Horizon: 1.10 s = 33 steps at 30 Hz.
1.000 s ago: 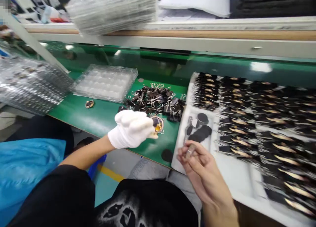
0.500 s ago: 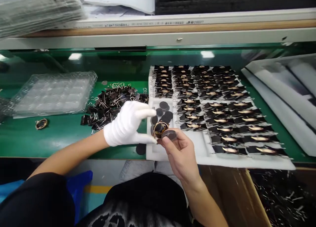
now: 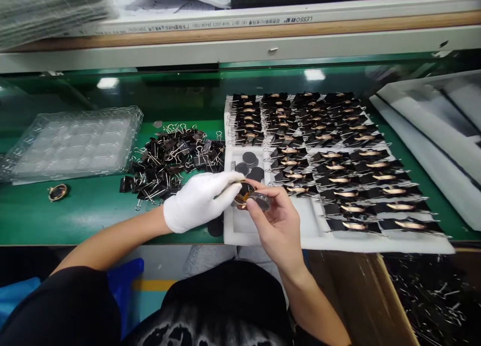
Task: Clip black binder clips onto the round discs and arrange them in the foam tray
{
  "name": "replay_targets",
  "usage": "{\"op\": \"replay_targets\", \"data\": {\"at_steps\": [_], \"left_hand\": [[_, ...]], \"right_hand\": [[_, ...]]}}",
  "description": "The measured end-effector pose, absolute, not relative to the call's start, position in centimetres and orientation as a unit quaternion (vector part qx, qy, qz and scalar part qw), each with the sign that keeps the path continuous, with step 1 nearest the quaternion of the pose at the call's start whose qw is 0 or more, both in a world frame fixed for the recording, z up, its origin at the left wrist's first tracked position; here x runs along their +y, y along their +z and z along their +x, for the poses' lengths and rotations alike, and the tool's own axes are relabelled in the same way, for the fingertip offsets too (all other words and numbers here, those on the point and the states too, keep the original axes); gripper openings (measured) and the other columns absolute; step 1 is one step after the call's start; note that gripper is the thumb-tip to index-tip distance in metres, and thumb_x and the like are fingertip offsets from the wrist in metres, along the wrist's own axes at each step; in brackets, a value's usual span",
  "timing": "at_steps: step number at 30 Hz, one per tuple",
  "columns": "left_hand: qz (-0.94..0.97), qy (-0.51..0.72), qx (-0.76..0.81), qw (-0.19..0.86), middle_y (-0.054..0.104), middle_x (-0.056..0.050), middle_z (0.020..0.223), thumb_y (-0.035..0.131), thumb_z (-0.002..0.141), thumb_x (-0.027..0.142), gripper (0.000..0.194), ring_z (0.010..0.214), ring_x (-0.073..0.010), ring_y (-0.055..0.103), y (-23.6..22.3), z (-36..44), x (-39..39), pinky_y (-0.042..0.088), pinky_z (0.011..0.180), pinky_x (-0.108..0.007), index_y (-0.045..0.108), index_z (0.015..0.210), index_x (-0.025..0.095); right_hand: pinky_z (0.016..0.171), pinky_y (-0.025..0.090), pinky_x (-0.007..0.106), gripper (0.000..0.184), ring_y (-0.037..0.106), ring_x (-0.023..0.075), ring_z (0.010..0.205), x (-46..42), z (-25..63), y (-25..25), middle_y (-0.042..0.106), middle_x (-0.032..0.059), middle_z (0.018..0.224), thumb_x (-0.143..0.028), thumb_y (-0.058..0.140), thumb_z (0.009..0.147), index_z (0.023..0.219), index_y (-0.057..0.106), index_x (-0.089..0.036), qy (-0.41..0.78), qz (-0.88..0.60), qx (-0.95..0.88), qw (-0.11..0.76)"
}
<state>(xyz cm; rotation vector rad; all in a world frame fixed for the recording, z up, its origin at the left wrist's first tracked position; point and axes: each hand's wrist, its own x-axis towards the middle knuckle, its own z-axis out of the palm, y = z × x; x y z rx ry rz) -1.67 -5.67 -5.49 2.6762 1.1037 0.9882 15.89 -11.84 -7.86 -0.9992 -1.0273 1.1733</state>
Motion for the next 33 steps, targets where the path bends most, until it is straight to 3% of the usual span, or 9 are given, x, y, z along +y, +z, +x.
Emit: {"op": "replay_targets", "data": {"at_steps": [6,13,16,22,26,33], "left_hand": [[0.856,0.37,0.357,0.053,0.081,-0.003,0.094,0.057,0.1,0.014,0.011,0.078,-0.0132,0.077,-5.6,-1.8,-5.9,0.059,0.073,-0.024,0.067,0.101,0.017],[0.838,0.381,0.388,0.049,0.08,-0.003,0.096,0.059,0.101,0.017,0.007,0.076,-0.0119,0.075,-5.8,-1.8,-6.1,0.058,0.07,-0.023,0.066,0.101,0.017],[0.829,0.384,0.406,0.032,0.08,-0.002,0.097,0.058,0.101,0.018,0.007,0.079,-0.0127,0.076,-5.9,-1.7,-6.4,0.059,0.074,-0.024,0.065,0.102,0.018],[0.807,0.392,0.438,0.051,0.079,-0.001,0.092,0.057,0.102,0.021,0.008,0.078,-0.0128,0.076,-5.9,-1.7,-6.6,0.06,0.077,-0.024,0.065,0.103,0.019],[0.795,0.417,0.437,0.054,0.08,-0.001,0.095,0.058,0.101,0.019,0.008,0.082,-0.0129,0.077,-5.9,-1.8,-6.7,0.061,0.079,-0.024,0.065,0.102,0.019],[0.801,0.44,0.405,0.029,0.079,-0.002,0.096,0.059,0.1,0.016,0.007,0.083,-0.0134,0.075,-6.1,-1.9,-6.7,0.059,0.08,-0.027,0.064,0.102,0.019]], "right_hand": [[0.086,0.069,0.032,0.015,0.078,0.0183,0.102,-11.3,15.5,-8.0,0.075,0.0056,0.118,-0.018,0.082,0.086,0.09,0.07,-0.024,0.529,-0.424,-0.408,0.611],[0.096,0.064,0.035,0.011,0.068,0.0274,0.132,-11.3,15.3,-7.5,0.075,0.0104,0.133,-0.019,0.085,0.084,0.084,0.075,-0.023,0.529,-0.419,-0.454,0.581],[0.104,0.061,0.04,0.003,0.065,0.0283,0.137,-11.5,15.1,-7.1,0.073,0.0104,0.138,-0.023,0.079,0.091,0.093,0.078,-0.024,0.486,-0.437,-0.492,0.575],[0.122,0.048,0.051,0.023,0.054,0.0279,0.148,-12.2,14.7,-6.7,0.06,0.0085,0.155,-0.024,0.056,0.106,0.12,0.074,-0.027,0.38,-0.464,-0.589,0.542],[0.114,0.055,0.053,0.023,0.053,0.0324,0.147,-12.2,14.4,-7.0,0.058,0.0087,0.156,-0.024,0.063,0.102,0.122,0.075,-0.029,0.357,-0.48,-0.57,0.563],[0.103,0.064,0.045,0.032,0.059,0.0301,0.142,-11.5,13.5,-7.1,0.061,0.0092,0.15,-0.022,0.071,0.097,0.127,0.07,-0.031,0.353,-0.472,-0.516,0.621]]}}
